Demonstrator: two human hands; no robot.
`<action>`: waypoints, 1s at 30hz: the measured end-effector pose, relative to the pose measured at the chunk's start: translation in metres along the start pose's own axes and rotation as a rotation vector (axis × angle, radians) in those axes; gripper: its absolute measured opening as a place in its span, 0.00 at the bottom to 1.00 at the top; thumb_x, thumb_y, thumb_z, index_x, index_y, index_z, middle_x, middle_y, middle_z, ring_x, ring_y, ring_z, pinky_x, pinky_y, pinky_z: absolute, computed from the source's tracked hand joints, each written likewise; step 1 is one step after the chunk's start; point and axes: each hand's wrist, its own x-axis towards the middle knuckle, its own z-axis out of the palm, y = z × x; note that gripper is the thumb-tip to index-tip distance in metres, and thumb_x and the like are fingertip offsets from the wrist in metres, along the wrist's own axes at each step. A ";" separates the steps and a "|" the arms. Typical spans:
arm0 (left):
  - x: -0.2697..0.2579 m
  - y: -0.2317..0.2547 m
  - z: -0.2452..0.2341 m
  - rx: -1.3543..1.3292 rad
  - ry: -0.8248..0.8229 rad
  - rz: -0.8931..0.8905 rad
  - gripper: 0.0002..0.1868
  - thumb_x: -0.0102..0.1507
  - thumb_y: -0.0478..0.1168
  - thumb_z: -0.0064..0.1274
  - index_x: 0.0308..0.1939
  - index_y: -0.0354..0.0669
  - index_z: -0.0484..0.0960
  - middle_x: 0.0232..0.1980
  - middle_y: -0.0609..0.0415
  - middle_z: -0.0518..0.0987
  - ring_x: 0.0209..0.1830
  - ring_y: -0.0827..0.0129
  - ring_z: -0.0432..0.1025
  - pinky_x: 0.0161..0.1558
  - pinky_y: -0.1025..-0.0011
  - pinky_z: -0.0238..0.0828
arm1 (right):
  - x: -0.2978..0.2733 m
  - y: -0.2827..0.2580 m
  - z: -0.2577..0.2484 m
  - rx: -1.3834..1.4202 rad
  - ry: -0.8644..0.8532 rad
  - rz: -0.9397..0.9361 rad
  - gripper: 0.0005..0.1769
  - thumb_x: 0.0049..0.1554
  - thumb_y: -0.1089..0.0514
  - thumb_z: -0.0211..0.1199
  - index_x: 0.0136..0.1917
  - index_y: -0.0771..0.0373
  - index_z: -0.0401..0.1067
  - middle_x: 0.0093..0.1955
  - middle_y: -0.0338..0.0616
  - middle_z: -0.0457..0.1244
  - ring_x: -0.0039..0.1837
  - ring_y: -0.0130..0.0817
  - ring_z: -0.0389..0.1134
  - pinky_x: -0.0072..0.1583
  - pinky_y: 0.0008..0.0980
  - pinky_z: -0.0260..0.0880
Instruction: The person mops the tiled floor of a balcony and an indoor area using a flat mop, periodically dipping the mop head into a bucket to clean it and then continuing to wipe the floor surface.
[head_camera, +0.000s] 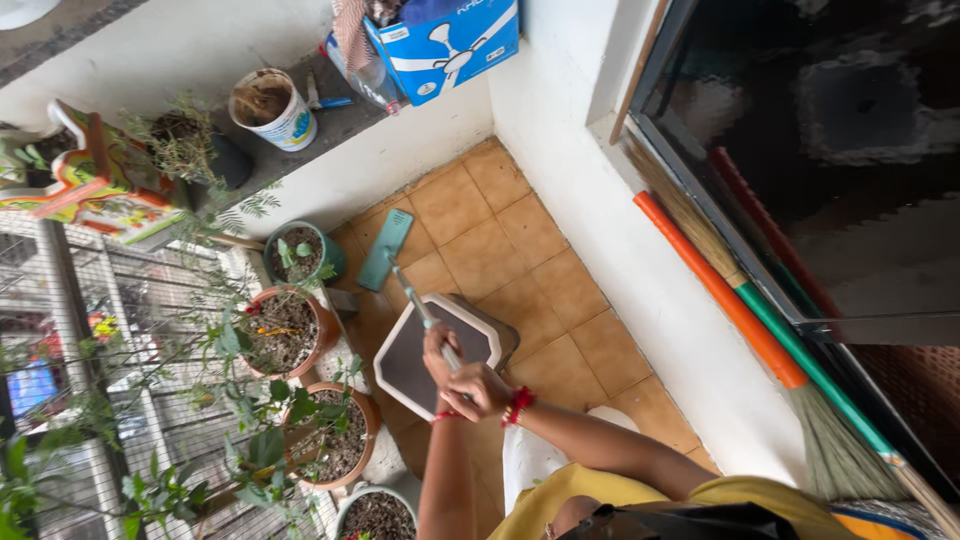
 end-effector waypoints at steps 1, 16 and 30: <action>0.015 -0.004 -0.003 0.166 0.004 0.231 0.10 0.64 0.40 0.54 0.37 0.35 0.76 0.45 0.38 0.76 0.42 0.41 0.70 0.39 0.53 0.67 | 0.000 0.013 0.003 -0.010 -0.001 0.002 0.12 0.59 0.62 0.63 0.33 0.66 0.70 0.32 0.51 0.63 0.37 0.50 0.68 0.45 0.39 0.65; -0.067 0.032 0.081 0.028 0.090 0.219 0.17 0.65 0.45 0.62 0.47 0.36 0.77 0.41 0.50 0.79 0.43 0.67 0.72 0.54 0.70 0.69 | 0.001 -0.106 -0.076 -0.450 0.091 0.061 0.23 0.55 0.51 0.69 0.24 0.62 0.70 0.28 0.55 0.65 0.56 0.92 0.58 0.59 0.55 0.70; -0.156 -0.003 0.097 0.472 -0.445 0.430 0.08 0.60 0.44 0.58 0.36 0.47 0.78 0.57 0.50 0.84 0.58 0.50 0.79 0.44 0.57 0.77 | -0.151 -0.145 -0.099 -0.174 0.158 0.231 0.15 0.55 0.65 0.61 0.28 0.66 0.62 0.30 0.52 0.60 0.37 0.50 0.64 0.41 0.45 0.64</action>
